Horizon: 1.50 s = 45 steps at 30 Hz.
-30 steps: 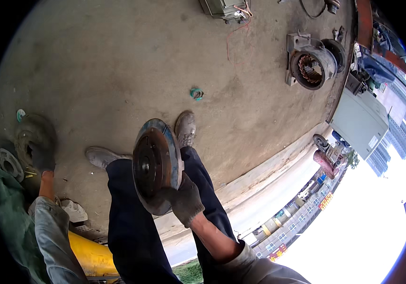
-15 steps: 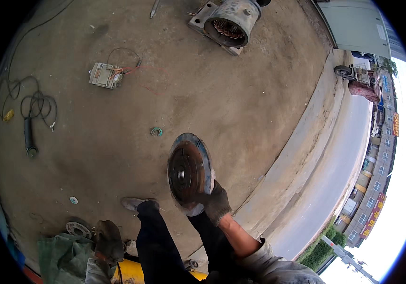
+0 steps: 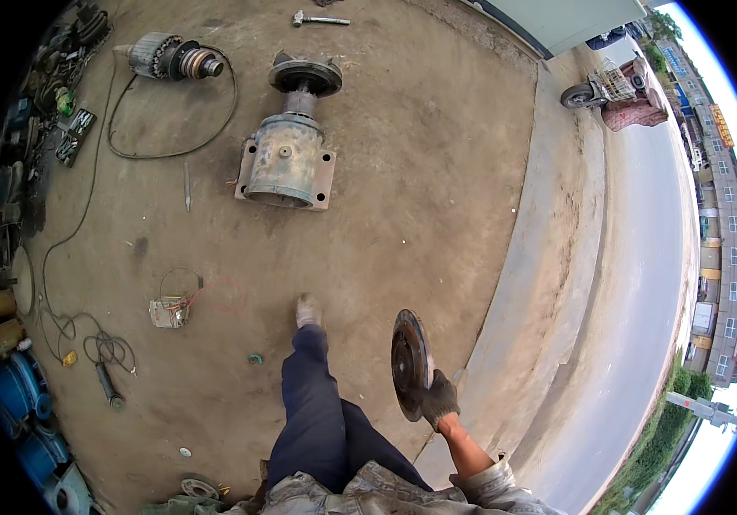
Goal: The person uses a hammer to tap a metal component into a hub assembly, then rotates and aligns the parts by hand. The person places the assembled unit onto a larger housing and continues to adjust and fit the components together.
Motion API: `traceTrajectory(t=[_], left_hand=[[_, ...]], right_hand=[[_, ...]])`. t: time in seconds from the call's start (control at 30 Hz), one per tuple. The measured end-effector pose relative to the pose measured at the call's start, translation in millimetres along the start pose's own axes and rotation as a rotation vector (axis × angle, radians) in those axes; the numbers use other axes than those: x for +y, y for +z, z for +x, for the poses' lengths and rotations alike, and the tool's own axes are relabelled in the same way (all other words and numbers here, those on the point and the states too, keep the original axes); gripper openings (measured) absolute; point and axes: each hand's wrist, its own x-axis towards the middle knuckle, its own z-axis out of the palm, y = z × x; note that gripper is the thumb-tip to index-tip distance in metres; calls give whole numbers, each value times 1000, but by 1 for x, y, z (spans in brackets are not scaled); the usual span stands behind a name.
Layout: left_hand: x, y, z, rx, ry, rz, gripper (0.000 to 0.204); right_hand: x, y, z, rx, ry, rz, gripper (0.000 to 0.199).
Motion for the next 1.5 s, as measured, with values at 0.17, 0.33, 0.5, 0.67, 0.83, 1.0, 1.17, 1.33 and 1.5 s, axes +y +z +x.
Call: traceTrajectory(t=[0.17, 0.33, 0.5, 0.67, 0.83, 1.0, 1.17, 1.33, 1.5], left_hand=[[125, -30, 18, -105, -16, 29, 88], [258, -93, 67, -78, -43, 35, 94], [407, -157, 130, 26, -46, -104, 110], [539, -188, 180, 114, 41, -43, 113], [642, -183, 256, 266, 171, -15, 93], [758, -188, 316, 382, 56, 208, 91], [827, -180, 391, 607, 63, 256, 104], [817, -131, 449, 751, 37, 111, 103], [731, -165, 487, 653, 198, -205, 92]], right_hand=[[40, -103, 62, 0, 51, -91, 55], [84, -169, 137, -66, 105, -168, 50], [86, -228, 230, -55, 118, -208, 45], [59, -283, 348, -55, 54, -242, 42], [11, -298, 455, -3, -6, -203, 39], [-32, -298, 562, 15, -70, -170, 33], [-132, -309, 625, -16, -159, -118, 32], [-224, -288, 660, 24, -355, -122, 29], [-302, -223, 671, 184, -887, -267, 26]])
